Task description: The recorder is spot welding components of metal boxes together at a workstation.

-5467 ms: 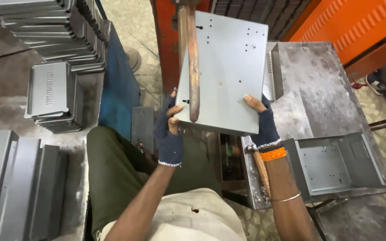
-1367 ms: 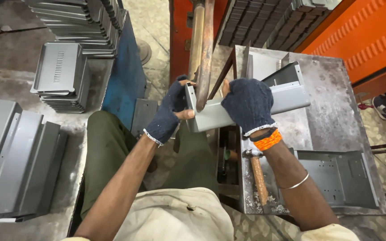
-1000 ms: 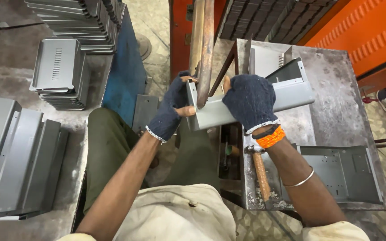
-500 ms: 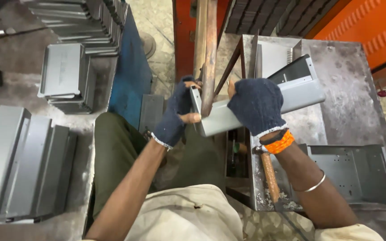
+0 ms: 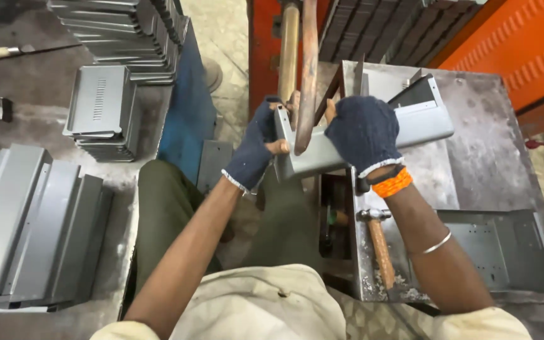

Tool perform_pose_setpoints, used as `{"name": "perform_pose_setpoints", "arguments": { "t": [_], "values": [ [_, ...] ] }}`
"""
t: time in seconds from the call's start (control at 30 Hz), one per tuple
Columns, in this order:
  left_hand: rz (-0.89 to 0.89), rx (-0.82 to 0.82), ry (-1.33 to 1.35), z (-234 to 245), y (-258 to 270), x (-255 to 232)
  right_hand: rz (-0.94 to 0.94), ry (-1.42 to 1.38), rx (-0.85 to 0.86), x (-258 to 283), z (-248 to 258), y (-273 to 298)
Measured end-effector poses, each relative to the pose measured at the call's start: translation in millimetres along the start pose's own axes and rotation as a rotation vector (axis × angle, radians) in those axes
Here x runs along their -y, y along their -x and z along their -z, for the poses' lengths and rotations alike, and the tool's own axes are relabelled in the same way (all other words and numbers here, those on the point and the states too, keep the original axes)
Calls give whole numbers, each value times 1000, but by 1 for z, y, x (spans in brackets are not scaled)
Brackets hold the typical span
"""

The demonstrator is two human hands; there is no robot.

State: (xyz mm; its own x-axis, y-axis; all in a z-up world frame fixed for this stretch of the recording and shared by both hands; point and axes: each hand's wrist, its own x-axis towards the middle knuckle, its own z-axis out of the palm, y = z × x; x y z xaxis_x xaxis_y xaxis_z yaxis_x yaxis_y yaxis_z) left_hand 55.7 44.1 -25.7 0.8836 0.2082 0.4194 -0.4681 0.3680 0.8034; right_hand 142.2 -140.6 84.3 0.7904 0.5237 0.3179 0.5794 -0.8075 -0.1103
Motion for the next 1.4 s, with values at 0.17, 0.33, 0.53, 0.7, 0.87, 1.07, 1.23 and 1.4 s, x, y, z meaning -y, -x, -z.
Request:
{"name": "perform_pose_setpoints", "arguments": {
  "t": [0.17,0.33,0.53,0.7,0.87,1.07,1.23,1.4],
  "values": [
    [-2,-42,13,28,-3,40,7,-19,51,-1,-3,-9],
    [-142,51,-491,22,-10,36,61,-21,40,-2,-1,-7],
    [52,-240,180,11,-4,26,39,-19,52,-3,-12,-6],
    [75,-335,125,-14,3,4,36,4,43,-5,-3,6],
    [72,-289,-41,-11,19,-7,35,-24,63,-13,-14,-2],
    [175,-445,293,18,31,54,-3,23,45,-12,-15,14],
    [215,-361,337,-10,23,4,5,34,36,-14,-6,21],
    [151,-212,127,18,42,-24,2,-104,32,19,34,60]
  ]
}}
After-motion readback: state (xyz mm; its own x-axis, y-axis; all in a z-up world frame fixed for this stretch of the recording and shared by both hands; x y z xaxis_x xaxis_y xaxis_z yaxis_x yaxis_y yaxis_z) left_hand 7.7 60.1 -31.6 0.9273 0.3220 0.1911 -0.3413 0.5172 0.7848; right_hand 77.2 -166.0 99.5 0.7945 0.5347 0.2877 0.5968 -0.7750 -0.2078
